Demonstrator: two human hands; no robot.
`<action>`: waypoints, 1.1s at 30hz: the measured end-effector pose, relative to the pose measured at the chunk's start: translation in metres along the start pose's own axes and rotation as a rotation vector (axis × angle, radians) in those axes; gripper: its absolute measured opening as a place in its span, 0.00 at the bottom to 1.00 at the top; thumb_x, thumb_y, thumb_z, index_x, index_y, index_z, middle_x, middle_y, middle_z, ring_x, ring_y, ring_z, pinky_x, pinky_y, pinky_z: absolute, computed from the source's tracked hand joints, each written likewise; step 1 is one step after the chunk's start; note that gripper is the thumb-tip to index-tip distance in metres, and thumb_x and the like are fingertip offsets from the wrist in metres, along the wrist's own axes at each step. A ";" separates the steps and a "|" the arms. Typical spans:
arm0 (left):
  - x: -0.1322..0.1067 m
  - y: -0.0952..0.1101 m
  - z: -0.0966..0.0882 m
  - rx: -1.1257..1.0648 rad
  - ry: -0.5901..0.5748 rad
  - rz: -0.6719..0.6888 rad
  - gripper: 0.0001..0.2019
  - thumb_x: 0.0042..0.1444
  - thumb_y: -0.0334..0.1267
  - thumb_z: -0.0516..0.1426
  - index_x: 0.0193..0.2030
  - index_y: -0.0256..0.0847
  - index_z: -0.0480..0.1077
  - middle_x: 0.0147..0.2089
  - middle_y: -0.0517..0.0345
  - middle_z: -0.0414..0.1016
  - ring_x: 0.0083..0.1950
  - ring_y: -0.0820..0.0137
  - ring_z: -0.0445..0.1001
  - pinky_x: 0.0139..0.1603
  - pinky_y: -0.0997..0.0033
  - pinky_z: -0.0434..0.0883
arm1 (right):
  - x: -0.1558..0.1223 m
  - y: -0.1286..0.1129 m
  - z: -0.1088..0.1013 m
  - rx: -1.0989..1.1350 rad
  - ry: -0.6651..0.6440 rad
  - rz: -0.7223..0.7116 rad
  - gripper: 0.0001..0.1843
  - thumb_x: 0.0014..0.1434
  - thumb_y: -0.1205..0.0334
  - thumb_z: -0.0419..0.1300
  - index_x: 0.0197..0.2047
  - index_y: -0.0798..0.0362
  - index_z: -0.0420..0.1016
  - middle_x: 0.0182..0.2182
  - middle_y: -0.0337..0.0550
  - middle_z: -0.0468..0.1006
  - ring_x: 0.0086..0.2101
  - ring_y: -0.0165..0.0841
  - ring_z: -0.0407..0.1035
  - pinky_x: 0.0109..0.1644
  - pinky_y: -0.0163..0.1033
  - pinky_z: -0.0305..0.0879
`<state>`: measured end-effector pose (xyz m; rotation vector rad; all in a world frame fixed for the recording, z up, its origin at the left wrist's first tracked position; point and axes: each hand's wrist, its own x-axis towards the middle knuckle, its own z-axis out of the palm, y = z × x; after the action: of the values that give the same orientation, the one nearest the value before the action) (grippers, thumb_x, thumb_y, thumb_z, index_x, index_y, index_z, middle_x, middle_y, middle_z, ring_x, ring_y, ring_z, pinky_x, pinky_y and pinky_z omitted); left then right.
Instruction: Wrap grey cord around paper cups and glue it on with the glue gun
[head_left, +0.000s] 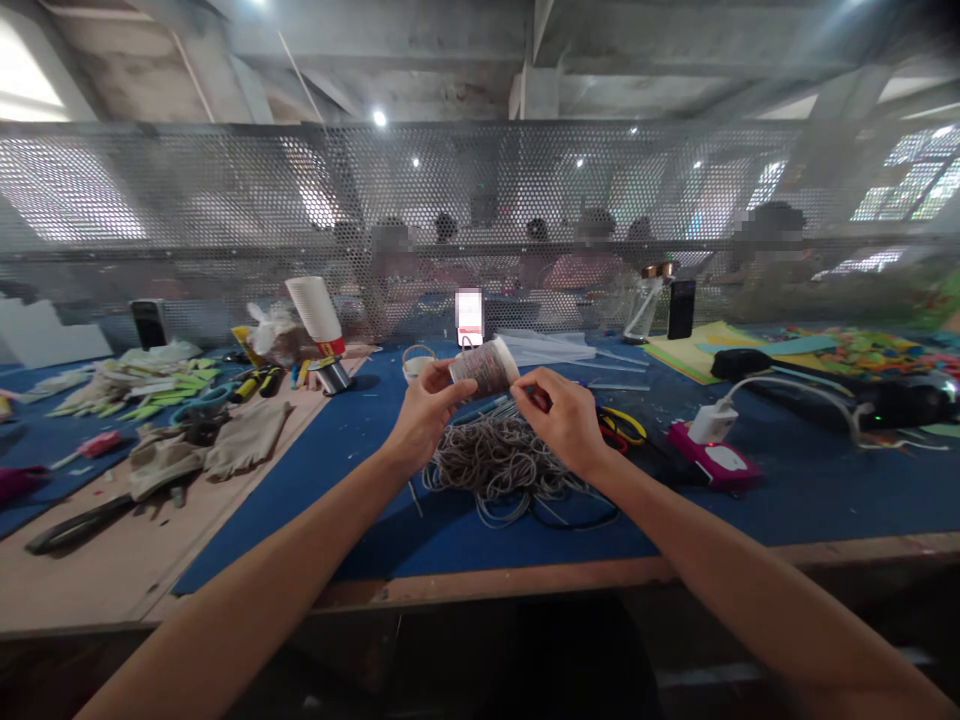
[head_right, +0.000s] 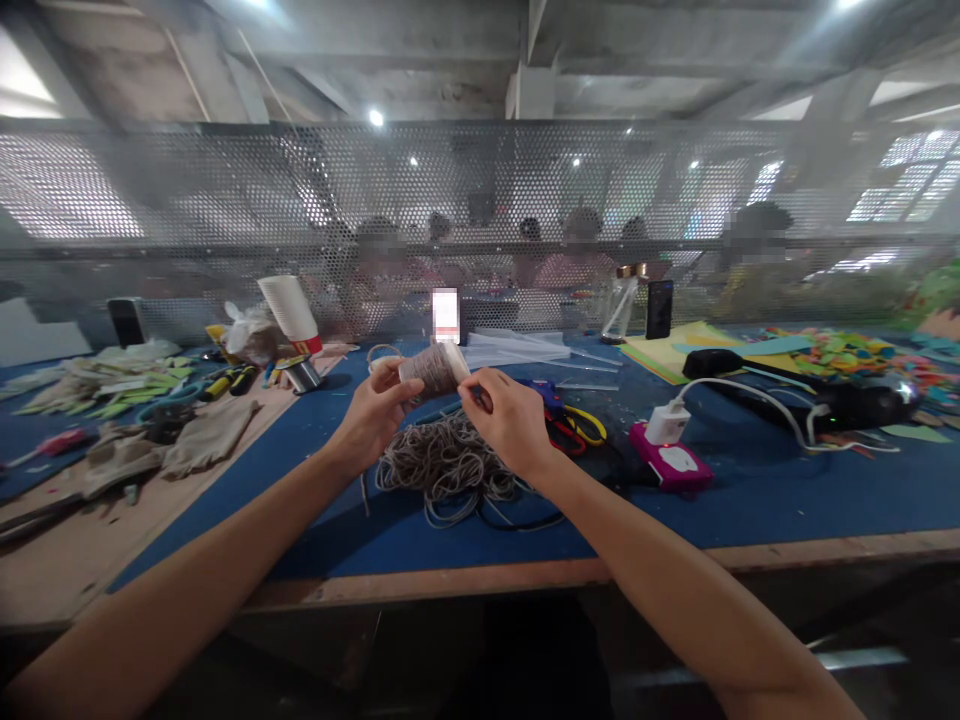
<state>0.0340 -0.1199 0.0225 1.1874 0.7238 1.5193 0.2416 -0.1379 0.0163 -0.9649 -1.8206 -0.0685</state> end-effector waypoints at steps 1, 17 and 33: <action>0.000 0.000 0.000 0.003 0.001 -0.002 0.24 0.43 0.38 0.74 0.45 0.42 0.71 0.46 0.56 0.78 0.46 0.66 0.78 0.48 0.64 0.73 | 0.000 0.000 0.000 -0.007 -0.003 -0.001 0.09 0.69 0.56 0.60 0.38 0.48 0.77 0.28 0.38 0.76 0.27 0.30 0.67 0.35 0.37 0.59; 0.000 -0.004 -0.002 -0.058 -0.019 -0.054 0.20 0.45 0.37 0.73 0.43 0.40 0.74 0.48 0.53 0.79 0.49 0.64 0.79 0.51 0.63 0.76 | -0.001 -0.002 0.000 -0.079 -0.047 -0.010 0.09 0.71 0.56 0.58 0.38 0.49 0.74 0.33 0.40 0.80 0.30 0.32 0.70 0.34 0.38 0.55; 0.000 -0.003 -0.001 -0.151 -0.033 -0.107 0.18 0.44 0.37 0.74 0.39 0.39 0.74 0.43 0.57 0.80 0.45 0.69 0.79 0.46 0.69 0.76 | -0.002 0.001 0.003 -0.055 -0.018 -0.036 0.09 0.71 0.57 0.60 0.38 0.49 0.75 0.35 0.40 0.80 0.31 0.31 0.71 0.35 0.36 0.59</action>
<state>0.0337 -0.1188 0.0198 1.0424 0.6291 1.4361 0.2403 -0.1375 0.0132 -0.9744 -1.8611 -0.1329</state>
